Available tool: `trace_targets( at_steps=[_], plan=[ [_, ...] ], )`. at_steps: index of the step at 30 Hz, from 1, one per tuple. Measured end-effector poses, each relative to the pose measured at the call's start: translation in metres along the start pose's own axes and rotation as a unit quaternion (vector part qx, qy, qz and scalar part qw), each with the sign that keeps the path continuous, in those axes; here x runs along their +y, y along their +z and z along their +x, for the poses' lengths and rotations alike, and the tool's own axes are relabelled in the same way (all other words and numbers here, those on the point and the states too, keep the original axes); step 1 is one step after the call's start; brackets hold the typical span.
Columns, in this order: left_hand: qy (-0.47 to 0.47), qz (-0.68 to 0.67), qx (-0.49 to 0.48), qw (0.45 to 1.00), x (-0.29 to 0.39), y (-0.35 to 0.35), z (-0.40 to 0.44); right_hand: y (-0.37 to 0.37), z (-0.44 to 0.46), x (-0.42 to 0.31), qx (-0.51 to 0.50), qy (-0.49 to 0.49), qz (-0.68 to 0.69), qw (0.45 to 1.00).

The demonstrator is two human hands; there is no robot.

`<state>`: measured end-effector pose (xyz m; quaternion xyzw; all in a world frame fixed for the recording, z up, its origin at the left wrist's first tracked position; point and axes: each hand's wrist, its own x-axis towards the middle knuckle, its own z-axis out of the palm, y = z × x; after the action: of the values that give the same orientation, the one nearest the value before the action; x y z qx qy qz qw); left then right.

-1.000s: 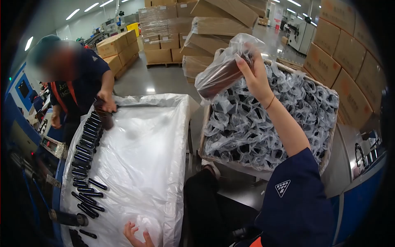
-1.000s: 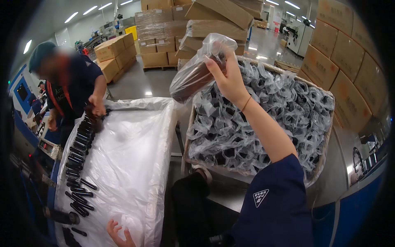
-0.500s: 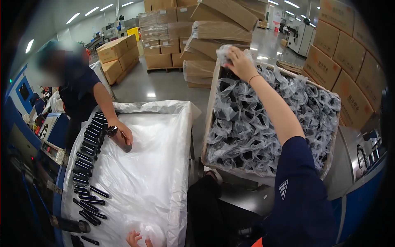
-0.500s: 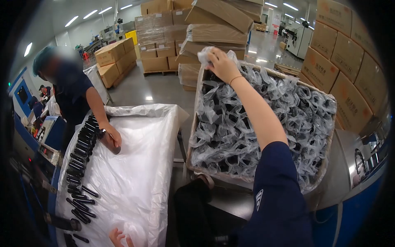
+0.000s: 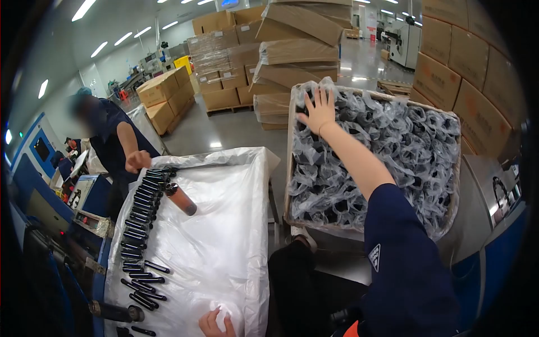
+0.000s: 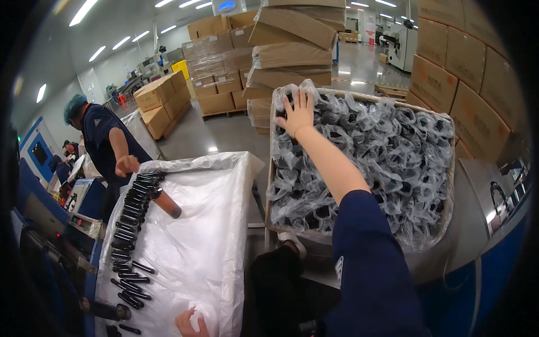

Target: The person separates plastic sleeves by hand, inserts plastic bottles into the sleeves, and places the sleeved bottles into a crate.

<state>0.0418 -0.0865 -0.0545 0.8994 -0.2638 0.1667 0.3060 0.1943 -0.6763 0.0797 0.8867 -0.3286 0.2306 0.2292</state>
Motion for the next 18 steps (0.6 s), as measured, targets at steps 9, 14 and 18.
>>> trace_targets(
  at_steps=[9,14,18],
  plan=[
    [0.003,-0.019,0.066,0.998,0.018,0.01,-0.003,-0.029,-0.454,0.06,-0.092,-0.15,0.258,0.95],
    [0.008,-0.05,0.044,0.998,0.035,0.019,-0.002,0.011,-0.639,0.166,-0.136,0.172,0.207,0.954],
    [-0.013,-0.068,0.03,0.997,0.03,0.021,-0.008,0.015,-0.637,0.19,-0.094,0.455,0.284,0.839]
  ],
)
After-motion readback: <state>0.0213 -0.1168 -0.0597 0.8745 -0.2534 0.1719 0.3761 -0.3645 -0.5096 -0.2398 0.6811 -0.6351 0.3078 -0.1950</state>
